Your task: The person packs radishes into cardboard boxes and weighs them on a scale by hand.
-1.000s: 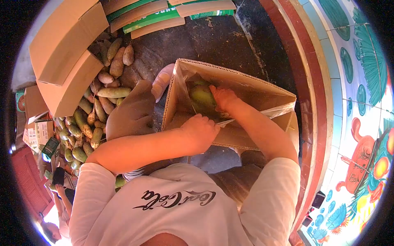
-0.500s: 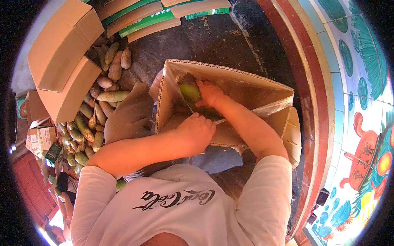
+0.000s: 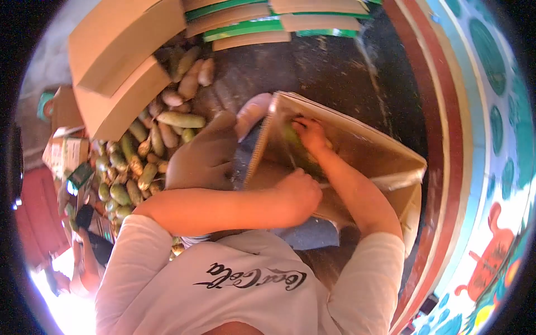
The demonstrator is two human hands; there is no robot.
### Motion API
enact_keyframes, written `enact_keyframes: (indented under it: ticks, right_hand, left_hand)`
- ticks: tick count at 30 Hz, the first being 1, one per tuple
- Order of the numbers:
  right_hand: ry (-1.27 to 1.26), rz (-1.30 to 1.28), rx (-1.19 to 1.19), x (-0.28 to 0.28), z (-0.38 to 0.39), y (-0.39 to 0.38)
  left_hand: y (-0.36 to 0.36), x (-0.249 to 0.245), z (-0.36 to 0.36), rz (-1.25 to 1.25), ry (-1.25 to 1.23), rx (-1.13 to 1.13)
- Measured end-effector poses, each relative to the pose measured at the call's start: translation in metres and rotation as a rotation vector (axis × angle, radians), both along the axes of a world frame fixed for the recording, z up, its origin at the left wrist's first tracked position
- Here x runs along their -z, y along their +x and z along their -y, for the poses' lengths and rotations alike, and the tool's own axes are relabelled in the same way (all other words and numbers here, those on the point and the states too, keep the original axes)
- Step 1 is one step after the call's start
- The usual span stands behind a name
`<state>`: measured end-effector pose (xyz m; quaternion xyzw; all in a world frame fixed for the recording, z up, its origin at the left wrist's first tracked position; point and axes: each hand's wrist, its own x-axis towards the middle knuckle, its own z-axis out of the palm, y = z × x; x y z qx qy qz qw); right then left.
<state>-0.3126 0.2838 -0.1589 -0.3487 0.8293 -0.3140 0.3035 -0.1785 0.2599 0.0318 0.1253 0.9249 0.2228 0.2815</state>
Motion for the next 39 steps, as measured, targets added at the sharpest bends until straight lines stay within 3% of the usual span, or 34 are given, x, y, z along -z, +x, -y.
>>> enact_keyframes:
  ticks: [4, 6, 8, 10, 11, 14, 15, 18, 20, 22, 24, 28, 30, 32, 35, 36, 38, 39]
  right_hand:
    - [-0.115, -0.205, -0.083, 0.013, 0.001, 0.008]
    - [-0.172, -0.074, 0.027, 0.045, 0.002, -0.004]
    - [-0.137, -0.107, 0.022, 0.061, 0.001, -0.013]
    - [-0.025, -0.310, -0.117, 0.072, -0.004, -0.023]
    - [-0.117, -0.191, -0.076, 0.086, -0.005, -0.026]
    - [-0.006, -0.303, -0.089, 0.097, -0.011, -0.039]
    - [-0.087, -0.233, -0.040, 0.083, -0.010, -0.035]
    - [-0.024, -0.344, -0.224, 0.026, -0.011, -0.037]
    - [0.057, -0.429, -0.257, -0.027, -0.013, -0.023]
    - [0.197, 0.055, -0.163, -0.026, -0.031, -0.051]
    - [0.286, 0.507, 0.068, -0.128, -0.014, -0.025]
    - [0.004, 0.555, 0.051, -0.211, -0.023, -0.040]
    - [-0.483, 0.571, 0.063, -0.221, -0.037, -0.065]
    - [-0.523, 0.367, 0.301, -0.254, -0.027, -0.039]
    - [-0.238, -0.471, 0.043, -0.258, -0.053, -0.045]
    - [-0.138, -0.739, -0.020, -0.257, -0.064, -0.050]
    - [-0.242, -0.525, 0.085, -0.248, -0.081, -0.034]
    - [-0.290, -0.415, 0.139, -0.242, -0.086, -0.022]
  left_hand:
    - [-0.004, -0.003, 0.003, 0.003, 0.013, 0.040]
    - [-0.007, -0.004, 0.003, 0.019, 0.027, 0.064]
    - [-0.008, -0.005, -0.003, 0.030, -0.023, 0.072]
    - [-0.009, -0.005, -0.003, 0.029, -0.055, 0.073]
    - [-0.009, -0.004, -0.003, 0.025, -0.054, 0.079]
    - [-0.012, -0.006, -0.006, 0.064, -0.074, 0.108]
    - [-0.015, -0.007, -0.007, 0.087, -0.086, 0.119]
    - [-0.021, 0.020, -0.029, 0.038, -0.076, -0.038]
    - [-0.020, 0.010, -0.018, 0.037, -0.083, 0.011]
    - [-0.019, 0.002, -0.013, 0.036, -0.110, 0.044]
    - [-0.019, -0.001, -0.013, 0.032, -0.162, 0.068]
    - [-0.011, -0.019, -0.002, -0.007, -0.140, 0.098]
    - [-0.005, -0.022, 0.003, -0.052, -0.132, 0.094]
    - [0.014, -0.041, 0.015, -0.199, 0.006, -0.027]
    - [0.052, -0.069, 0.046, -0.503, 0.234, -0.295]
    - [0.073, -0.070, 0.064, -0.726, 0.266, -0.436]
    - [0.121, -0.060, 0.113, -1.088, 0.403, -0.733]
    - [0.148, -0.045, 0.135, -1.143, 0.364, -0.907]
